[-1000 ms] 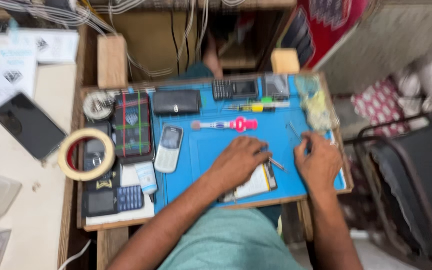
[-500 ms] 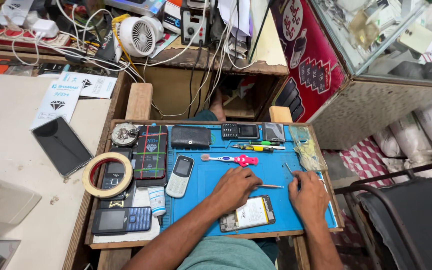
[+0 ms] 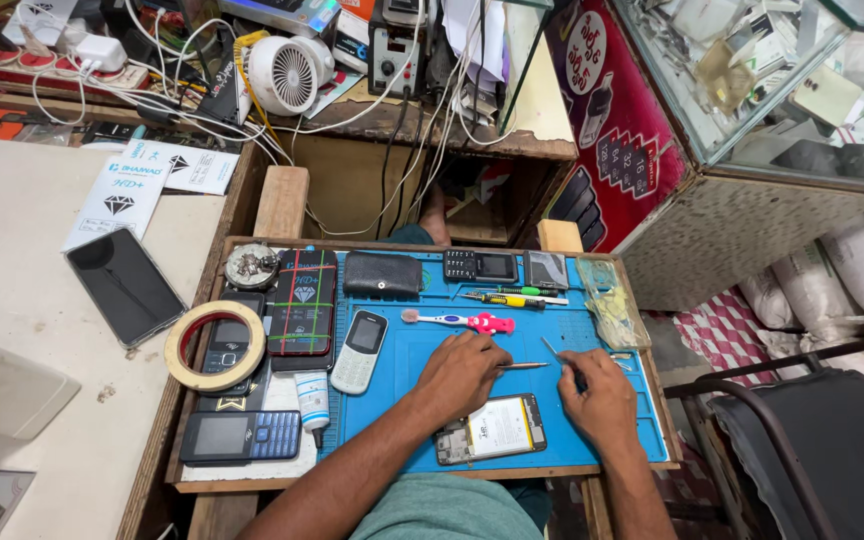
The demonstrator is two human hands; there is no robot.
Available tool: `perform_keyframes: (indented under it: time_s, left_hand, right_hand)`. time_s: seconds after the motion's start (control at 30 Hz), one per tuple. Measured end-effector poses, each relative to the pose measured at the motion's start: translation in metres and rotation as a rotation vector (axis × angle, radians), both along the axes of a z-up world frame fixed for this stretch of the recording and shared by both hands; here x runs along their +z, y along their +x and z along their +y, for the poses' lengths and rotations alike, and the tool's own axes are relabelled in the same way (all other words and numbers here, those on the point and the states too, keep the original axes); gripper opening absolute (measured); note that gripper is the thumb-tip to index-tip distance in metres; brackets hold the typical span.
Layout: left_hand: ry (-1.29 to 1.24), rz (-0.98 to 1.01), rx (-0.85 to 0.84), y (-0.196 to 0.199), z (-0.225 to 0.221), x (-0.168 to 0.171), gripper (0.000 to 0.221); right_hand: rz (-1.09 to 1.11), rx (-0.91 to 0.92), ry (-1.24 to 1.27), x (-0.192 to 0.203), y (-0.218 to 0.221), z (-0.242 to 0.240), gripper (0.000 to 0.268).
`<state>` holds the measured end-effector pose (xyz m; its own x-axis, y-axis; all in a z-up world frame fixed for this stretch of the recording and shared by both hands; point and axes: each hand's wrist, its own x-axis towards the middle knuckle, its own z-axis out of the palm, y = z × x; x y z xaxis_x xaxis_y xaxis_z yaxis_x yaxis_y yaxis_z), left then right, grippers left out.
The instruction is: The person uses a screwdriver to remove screws from the back of a small mobile phone, then sets the back cover aside. They then use the screwdriver to work on the internal components of a larger smartphone lying on the workbench.
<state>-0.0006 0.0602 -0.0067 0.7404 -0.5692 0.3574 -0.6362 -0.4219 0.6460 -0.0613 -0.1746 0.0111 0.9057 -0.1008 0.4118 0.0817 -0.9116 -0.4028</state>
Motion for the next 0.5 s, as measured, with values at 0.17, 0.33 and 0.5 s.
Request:
perform_keyframes:
  time_s: [0.17, 0.33, 0.5]
  left_hand:
    - [-0.001, -0.003, 0.002, -0.005, 0.003, 0.001, 0.019]
    - [0.012, -0.039, 0.048, 0.000, 0.003, 0.000, 0.017]
    - [-0.014, -0.133, 0.086, 0.010, 0.013, -0.010, 0.023]
  right_hand:
    - [-0.057, -0.104, -0.002, -0.003, -0.003, -0.011, 0.018]
    - [-0.134, -0.120, -0.061, -0.008, -0.001, -0.022, 0.020]
    - [-0.082, -0.056, -0.083, -0.019, -0.006, -0.026, 0.019]
